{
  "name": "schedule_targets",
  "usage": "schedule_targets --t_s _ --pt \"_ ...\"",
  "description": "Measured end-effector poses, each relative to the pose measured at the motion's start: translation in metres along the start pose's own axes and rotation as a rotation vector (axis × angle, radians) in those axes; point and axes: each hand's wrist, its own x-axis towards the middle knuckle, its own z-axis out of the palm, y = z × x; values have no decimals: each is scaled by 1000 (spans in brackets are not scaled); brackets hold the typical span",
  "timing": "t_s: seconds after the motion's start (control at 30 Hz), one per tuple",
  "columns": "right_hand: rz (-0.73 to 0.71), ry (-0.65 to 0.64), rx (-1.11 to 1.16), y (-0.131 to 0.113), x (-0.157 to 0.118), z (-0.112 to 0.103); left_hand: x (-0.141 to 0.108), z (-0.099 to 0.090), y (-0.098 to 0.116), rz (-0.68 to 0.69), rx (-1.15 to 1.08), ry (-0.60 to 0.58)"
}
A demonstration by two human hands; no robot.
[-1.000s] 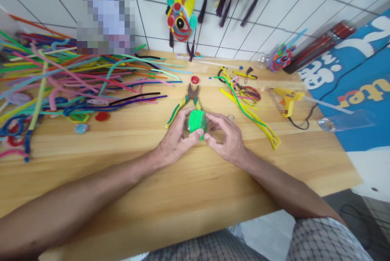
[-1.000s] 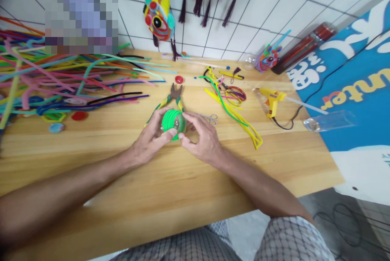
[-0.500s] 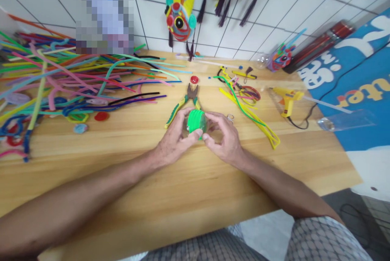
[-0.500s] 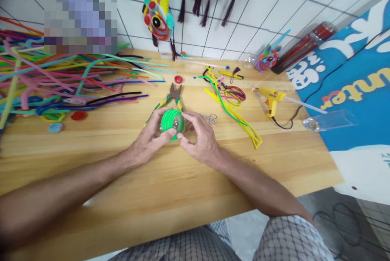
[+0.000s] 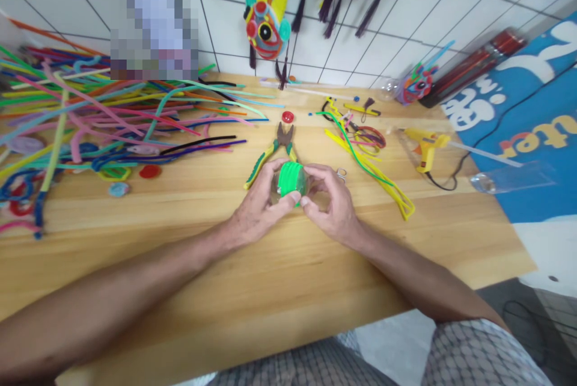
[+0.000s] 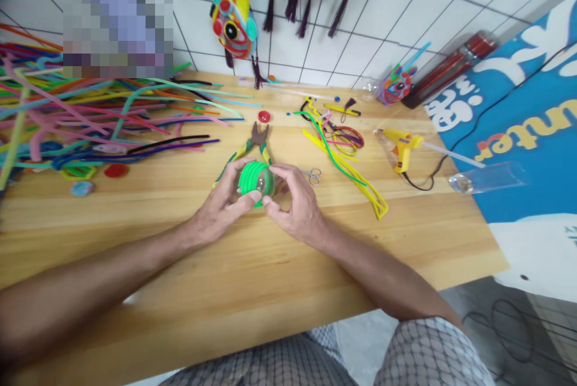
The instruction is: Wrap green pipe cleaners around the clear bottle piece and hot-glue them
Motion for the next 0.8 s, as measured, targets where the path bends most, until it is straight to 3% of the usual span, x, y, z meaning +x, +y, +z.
schedule_targets --t_s 0.8 --pt "-84 8 -12 3 -2 0 0 -2 -2 30 64 -15"
